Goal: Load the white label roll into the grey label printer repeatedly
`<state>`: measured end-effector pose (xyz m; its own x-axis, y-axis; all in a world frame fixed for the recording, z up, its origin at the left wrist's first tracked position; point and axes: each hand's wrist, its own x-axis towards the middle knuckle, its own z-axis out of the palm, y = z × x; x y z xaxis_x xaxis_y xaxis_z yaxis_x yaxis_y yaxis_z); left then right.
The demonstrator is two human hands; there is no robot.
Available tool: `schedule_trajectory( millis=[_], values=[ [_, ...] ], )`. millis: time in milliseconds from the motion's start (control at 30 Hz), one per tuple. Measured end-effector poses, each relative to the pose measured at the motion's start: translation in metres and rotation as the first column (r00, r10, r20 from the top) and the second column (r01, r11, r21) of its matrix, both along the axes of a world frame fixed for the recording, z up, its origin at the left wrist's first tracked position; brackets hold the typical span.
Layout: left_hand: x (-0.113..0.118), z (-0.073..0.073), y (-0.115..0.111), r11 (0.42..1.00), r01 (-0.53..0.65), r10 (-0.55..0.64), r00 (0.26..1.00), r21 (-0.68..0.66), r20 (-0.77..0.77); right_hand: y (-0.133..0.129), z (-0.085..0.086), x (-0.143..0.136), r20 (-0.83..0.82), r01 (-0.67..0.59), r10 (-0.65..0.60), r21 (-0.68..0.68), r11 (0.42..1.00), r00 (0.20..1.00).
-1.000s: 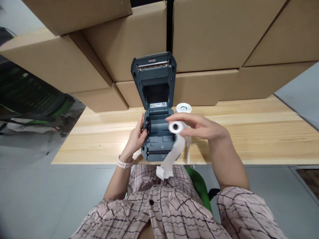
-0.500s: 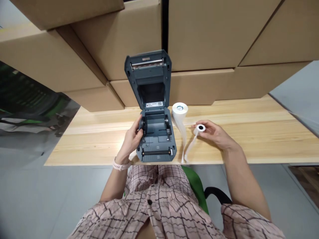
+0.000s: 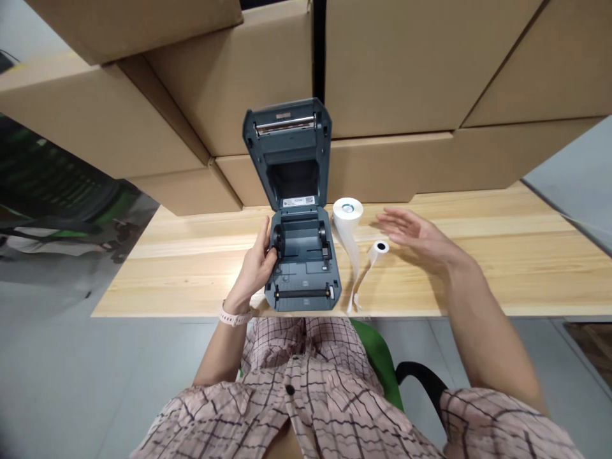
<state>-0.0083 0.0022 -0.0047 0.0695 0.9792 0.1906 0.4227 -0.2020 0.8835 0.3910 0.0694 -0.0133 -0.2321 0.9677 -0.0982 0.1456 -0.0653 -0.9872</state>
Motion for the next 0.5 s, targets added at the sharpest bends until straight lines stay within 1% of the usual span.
schedule_trajectory(
  millis=[33,100,200,267,333,400,433,500],
  values=[
    [0.000,0.000,0.000,1.000,0.002,-0.002,1.000,0.001,-0.009,0.013,0.004,-0.003,0.039,-0.029,0.028,0.025,0.999,0.999],
    [-0.001,0.001,0.000,1.000,0.001,-0.001,1.000,0.003,-0.017,0.041,0.010,-0.014,0.105,-0.140,0.135,0.041,0.989,0.985],
    [0.000,-0.001,0.000,1.000,-0.006,0.006,1.000,0.001,-0.017,0.076,0.012,-0.041,0.145,-0.323,0.320,-0.004,0.946,0.936],
    [0.000,-0.003,0.001,1.000,-0.014,0.014,1.000,-0.001,-0.017,0.089,0.010,-0.059,0.156,-0.386,0.388,-0.044,0.922,0.908],
    [0.001,-0.003,0.001,1.000,-0.027,0.027,0.999,-0.001,-0.022,0.091,0.009,-0.072,0.150,-0.389,0.392,-0.049,0.920,0.908],
    [0.002,-0.003,0.000,0.999,-0.033,0.033,0.999,0.003,-0.021,0.086,0.013,-0.076,0.139,-0.361,0.357,0.001,0.933,0.924],
    [0.002,-0.003,0.000,1.000,-0.030,0.030,0.999,0.005,-0.014,0.081,0.018,-0.076,0.134,-0.341,0.334,0.038,0.939,0.933],
    [0.003,-0.002,0.000,1.000,-0.020,0.020,1.000,0.003,0.009,0.068,0.033,-0.072,0.126,-0.259,0.242,0.143,0.955,0.962]
  ],
)
